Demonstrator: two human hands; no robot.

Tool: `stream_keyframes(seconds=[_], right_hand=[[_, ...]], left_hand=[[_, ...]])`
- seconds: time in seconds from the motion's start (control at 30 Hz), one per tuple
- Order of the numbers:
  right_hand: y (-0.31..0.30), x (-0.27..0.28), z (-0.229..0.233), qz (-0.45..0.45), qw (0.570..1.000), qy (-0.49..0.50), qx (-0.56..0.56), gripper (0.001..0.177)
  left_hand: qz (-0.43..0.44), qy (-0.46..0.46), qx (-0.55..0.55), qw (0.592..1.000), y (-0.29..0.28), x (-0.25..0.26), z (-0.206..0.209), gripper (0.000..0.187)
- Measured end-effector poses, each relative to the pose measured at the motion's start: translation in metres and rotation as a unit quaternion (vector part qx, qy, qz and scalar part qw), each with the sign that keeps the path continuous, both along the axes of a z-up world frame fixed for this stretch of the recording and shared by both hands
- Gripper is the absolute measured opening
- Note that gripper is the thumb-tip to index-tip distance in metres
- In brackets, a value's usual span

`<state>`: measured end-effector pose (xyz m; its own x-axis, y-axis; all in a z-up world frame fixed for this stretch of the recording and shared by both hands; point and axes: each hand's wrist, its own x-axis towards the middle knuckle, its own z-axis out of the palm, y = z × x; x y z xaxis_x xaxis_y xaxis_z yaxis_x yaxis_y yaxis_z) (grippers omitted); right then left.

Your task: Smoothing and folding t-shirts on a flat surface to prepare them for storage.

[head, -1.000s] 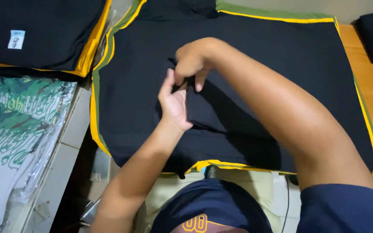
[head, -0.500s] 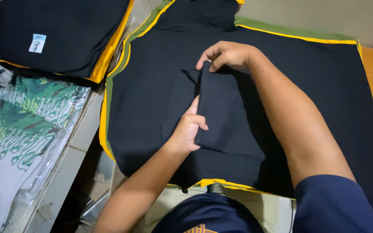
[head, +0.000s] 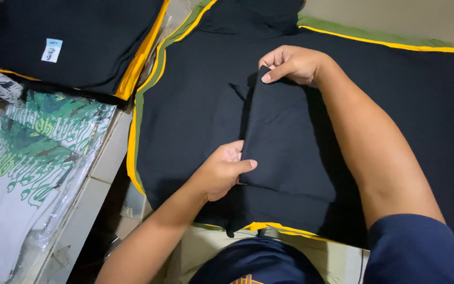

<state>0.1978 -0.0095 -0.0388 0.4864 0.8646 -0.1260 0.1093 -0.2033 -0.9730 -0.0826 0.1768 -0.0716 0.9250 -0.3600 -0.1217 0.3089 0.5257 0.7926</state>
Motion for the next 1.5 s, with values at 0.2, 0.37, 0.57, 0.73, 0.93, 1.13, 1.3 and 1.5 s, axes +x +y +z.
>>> stream_keyframes(seconds=[0.2,0.37,0.57,0.73,0.93,1.13,1.3,1.5], right_hand=[[0.013,-0.007,0.008,-0.012,0.996,-0.053,-0.064,0.006],[0.043,-0.012,0.006,-0.006,0.981,-0.172,-0.087,0.010],[0.073,-0.020,-0.010,-0.022,0.960,-0.251,-0.121,0.013],[0.082,-0.022,-0.016,-0.028,0.949,-0.292,-0.115,0.013],[0.084,-0.026,-0.022,-0.027,0.919,-0.375,-0.117,0.022],[0.088,-0.037,-0.024,-0.096,0.881,-0.440,-0.141,0.029],[0.086,-0.043,-0.023,-0.127,0.868,-0.458,-0.144,0.035],[0.091,-0.043,-0.029,-0.144,0.883,-0.434,-0.110,0.029]], left_hand=[[0.001,0.010,0.127,0.992,0.013,-0.002,-0.007,0.082],[-0.016,0.031,0.151,0.988,0.042,-0.004,0.005,0.019],[0.031,0.086,0.228,0.969,0.067,-0.010,-0.004,0.053],[0.029,0.115,0.342,0.932,0.063,-0.019,0.041,0.024],[0.032,0.117,0.370,0.921,0.064,-0.025,0.042,0.037],[0.041,0.081,0.491,0.867,0.055,-0.033,0.060,0.048],[0.061,0.033,0.557,0.827,0.051,-0.038,0.061,0.052],[0.036,0.024,0.531,0.846,0.059,-0.038,0.050,0.047]])
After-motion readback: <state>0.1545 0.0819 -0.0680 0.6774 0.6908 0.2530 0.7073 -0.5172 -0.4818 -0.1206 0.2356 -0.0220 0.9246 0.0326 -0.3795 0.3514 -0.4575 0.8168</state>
